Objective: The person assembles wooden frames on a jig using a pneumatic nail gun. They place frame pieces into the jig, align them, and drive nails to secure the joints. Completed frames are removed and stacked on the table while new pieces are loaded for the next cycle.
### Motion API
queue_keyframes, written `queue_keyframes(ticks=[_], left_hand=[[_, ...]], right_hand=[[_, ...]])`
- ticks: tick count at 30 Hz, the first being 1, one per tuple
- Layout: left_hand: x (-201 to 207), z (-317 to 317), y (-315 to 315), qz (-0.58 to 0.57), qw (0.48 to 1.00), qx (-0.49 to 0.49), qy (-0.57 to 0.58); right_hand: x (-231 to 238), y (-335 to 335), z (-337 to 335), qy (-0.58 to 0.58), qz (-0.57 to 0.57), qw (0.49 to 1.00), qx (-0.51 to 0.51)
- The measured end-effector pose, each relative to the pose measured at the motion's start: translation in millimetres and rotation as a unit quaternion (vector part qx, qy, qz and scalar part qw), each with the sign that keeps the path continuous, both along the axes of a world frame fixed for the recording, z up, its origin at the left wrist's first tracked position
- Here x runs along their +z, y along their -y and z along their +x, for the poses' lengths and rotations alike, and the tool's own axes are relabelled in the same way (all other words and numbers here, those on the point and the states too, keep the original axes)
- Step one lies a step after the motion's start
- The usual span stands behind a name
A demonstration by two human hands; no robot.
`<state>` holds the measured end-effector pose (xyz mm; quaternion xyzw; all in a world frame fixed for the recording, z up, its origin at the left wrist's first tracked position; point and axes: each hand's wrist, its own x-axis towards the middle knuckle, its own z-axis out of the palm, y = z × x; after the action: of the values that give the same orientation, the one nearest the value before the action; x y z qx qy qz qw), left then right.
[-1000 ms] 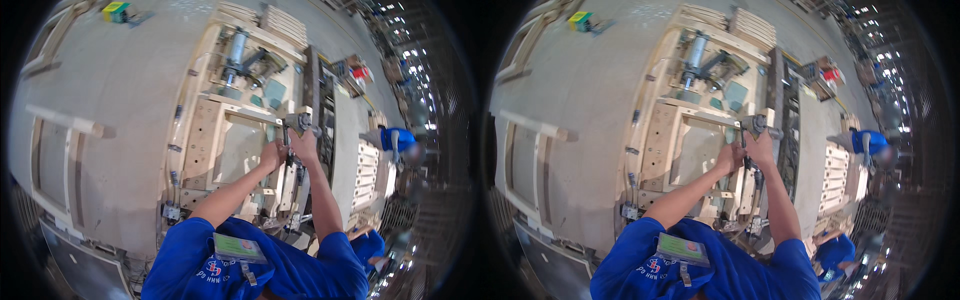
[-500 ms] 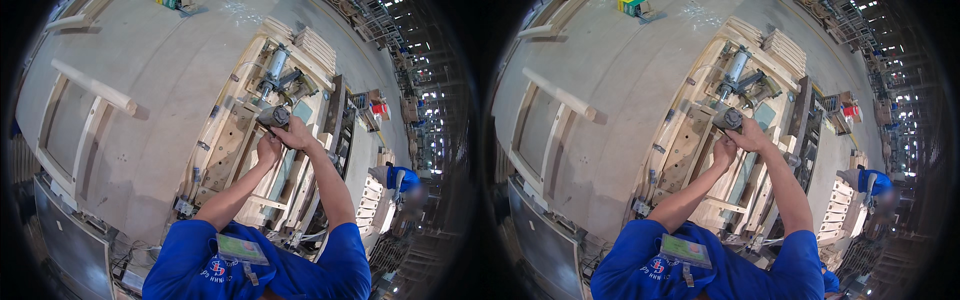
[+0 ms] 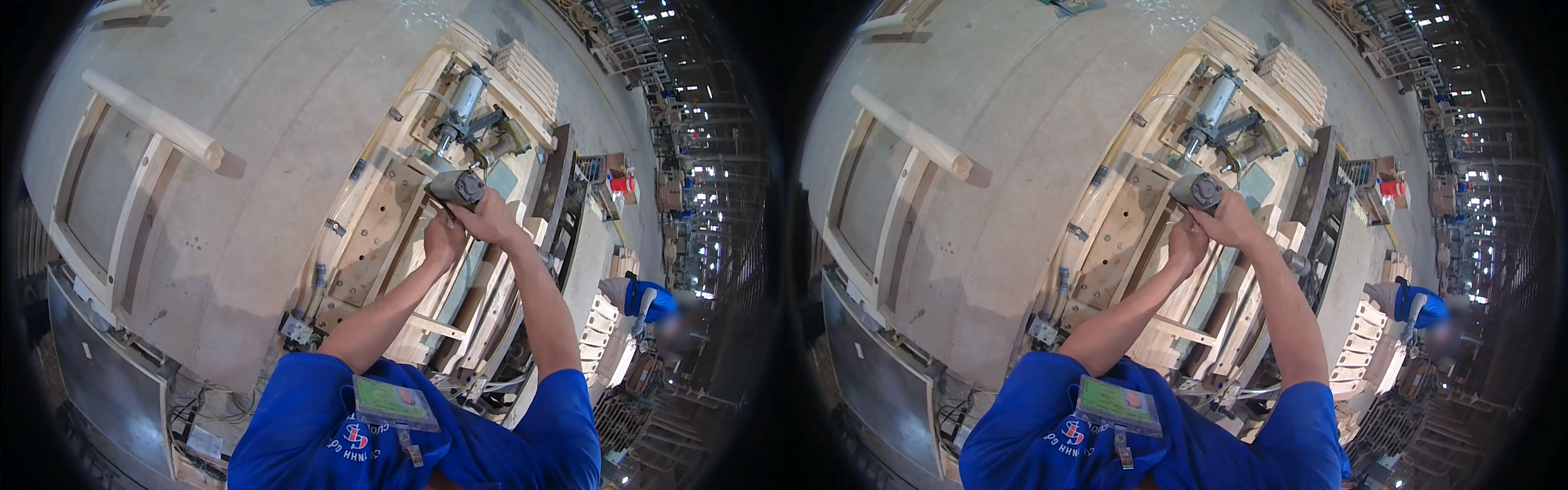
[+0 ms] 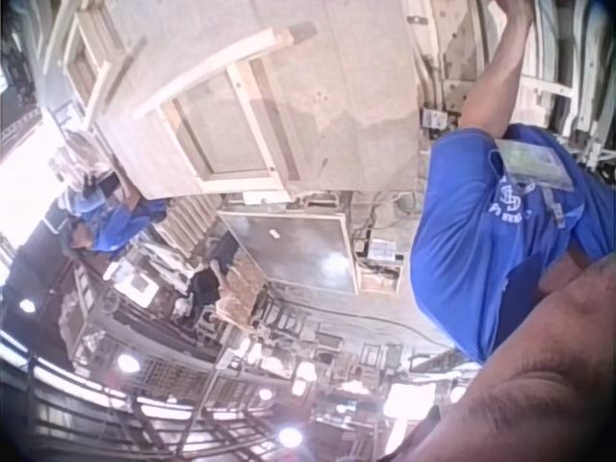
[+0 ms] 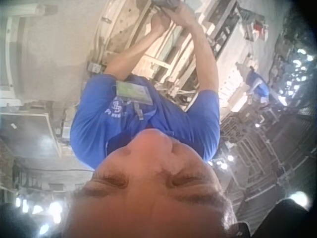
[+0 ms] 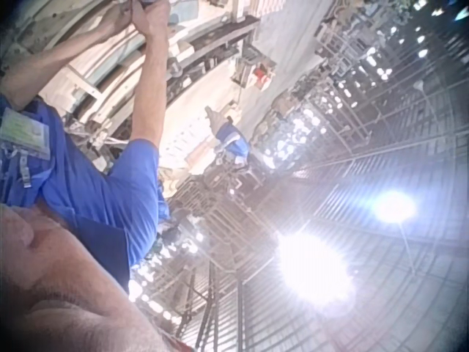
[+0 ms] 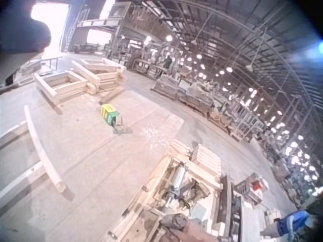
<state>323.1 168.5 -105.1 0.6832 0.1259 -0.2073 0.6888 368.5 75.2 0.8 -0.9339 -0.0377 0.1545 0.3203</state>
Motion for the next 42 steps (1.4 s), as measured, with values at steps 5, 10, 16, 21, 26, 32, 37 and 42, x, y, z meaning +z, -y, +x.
queue_keyframes(ticks=[5, 10, 16, 21, 26, 32, 37, 42], left_hand=[[-0.1, -3.7, 0.2, 0.008, 1.0, 0.002, 0.0], [0.1, -71.9, -15.8, -0.053, 0.998, -0.005, 0.019], [-1.2, -160.9, -90.2, -0.201, 0.962, -0.157, -0.093], [14.6, -176.6, -110.2, -0.265, 0.939, -0.065, -0.208], [11.9, -174.7, -114.4, -0.302, 0.927, -0.047, -0.219], [5.2, -176.5, -112.8, -0.328, 0.919, -0.034, -0.215], [8.0, -178.3, -117.5, -0.311, 0.927, -0.06, -0.201], [20.3, -176.3, -123.9, -0.227, 0.954, -0.112, -0.162]], right_hand=[[17.6, -14.2, -10.0, -0.027, -0.067, 0.996, -0.044], [25.7, -16.3, -71.7, -0.049, -0.003, 0.999, -0.013], [36.9, -65.6, -141.0, -0.081, 0.004, 0.987, 0.138], [26.9, -86.7, -146.5, -0.195, 0.038, 0.974, 0.108], [21.9, -95.2, -141.1, -0.181, 0.026, 0.976, 0.12], [22.7, -98.7, -138.6, -0.179, 0.024, 0.973, 0.144], [22.6, -99.4, -141.1, -0.19, 0.014, 0.971, 0.145], [27.2, -96.4, -166.1, -0.135, 0.019, 0.988, 0.066]])
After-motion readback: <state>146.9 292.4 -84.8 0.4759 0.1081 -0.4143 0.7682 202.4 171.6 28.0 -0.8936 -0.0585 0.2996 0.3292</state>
